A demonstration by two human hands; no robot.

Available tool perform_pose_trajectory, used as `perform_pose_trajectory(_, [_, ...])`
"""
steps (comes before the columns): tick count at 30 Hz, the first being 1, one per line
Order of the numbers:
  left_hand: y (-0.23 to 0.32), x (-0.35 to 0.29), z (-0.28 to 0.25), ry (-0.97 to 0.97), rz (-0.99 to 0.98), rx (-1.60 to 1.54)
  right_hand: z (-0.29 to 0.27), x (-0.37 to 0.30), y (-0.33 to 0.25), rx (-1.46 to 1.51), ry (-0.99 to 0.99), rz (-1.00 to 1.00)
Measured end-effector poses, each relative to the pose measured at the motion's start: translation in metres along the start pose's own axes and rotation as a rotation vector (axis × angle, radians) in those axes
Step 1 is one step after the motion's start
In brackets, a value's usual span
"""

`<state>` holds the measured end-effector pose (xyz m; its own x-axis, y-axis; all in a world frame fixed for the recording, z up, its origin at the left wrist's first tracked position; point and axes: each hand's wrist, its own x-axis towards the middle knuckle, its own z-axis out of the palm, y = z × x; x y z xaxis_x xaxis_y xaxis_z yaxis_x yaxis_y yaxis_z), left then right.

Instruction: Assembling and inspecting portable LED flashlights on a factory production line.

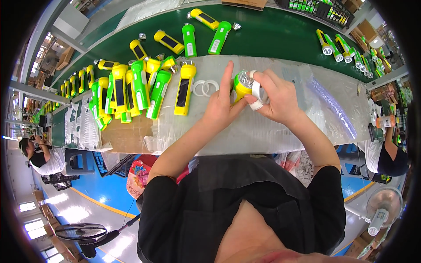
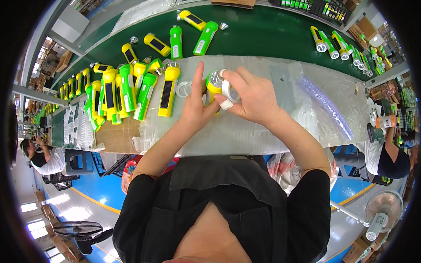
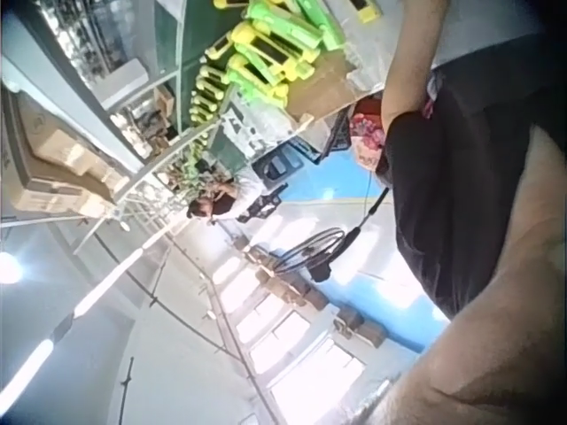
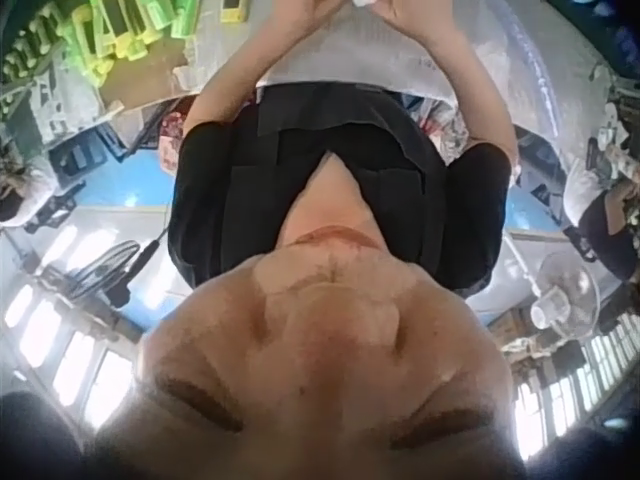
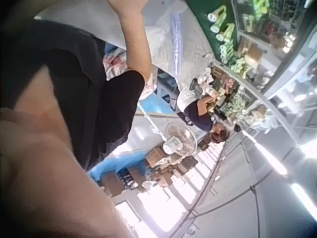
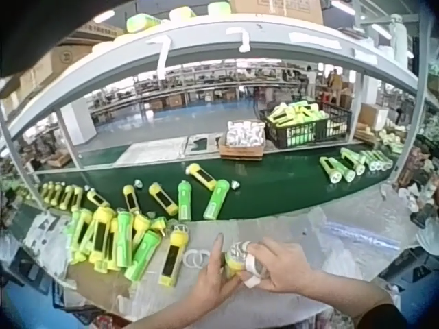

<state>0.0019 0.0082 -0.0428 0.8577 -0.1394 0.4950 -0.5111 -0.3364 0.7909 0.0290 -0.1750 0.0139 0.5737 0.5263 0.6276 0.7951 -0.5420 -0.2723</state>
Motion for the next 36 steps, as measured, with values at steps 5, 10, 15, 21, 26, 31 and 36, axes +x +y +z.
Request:
perform_pose_trajectory(5, [-0.004,-0.014,-0.012,0.029,0.167,0.075,0.002,0.003,-0.02,0.002,-0.072,-0.097])
perform_pose_trajectory(10, [-0.009,-0.024,-0.015,0.097,0.17,0.046,0.009,-0.014,-0.019,0.272,0.014,0.202])
perform_pose_trajectory(15, [-0.009,-0.029,-0.018,0.133,0.172,-0.006,0.011,-0.056,0.029,0.11,0.331,0.603])
perform_pose_trajectory(21, [-0.005,-0.037,-0.021,0.114,0.331,0.083,0.022,-0.111,0.085,-0.393,0.133,0.413])
perform_pose_trajectory(26, [-0.007,-0.058,-0.031,0.126,0.359,0.081,0.028,-0.047,0.043,0.176,0.077,0.421])
perform_pose_trajectory(31, [-0.012,-0.061,-0.033,0.176,0.323,0.07,0.072,0.0,-0.001,0.182,-0.122,0.142])
perform_pose_trajectory(36, [-0.009,-0.053,-0.034,0.16,0.37,0.065,0.099,0.015,0.008,0.094,-0.157,0.007])
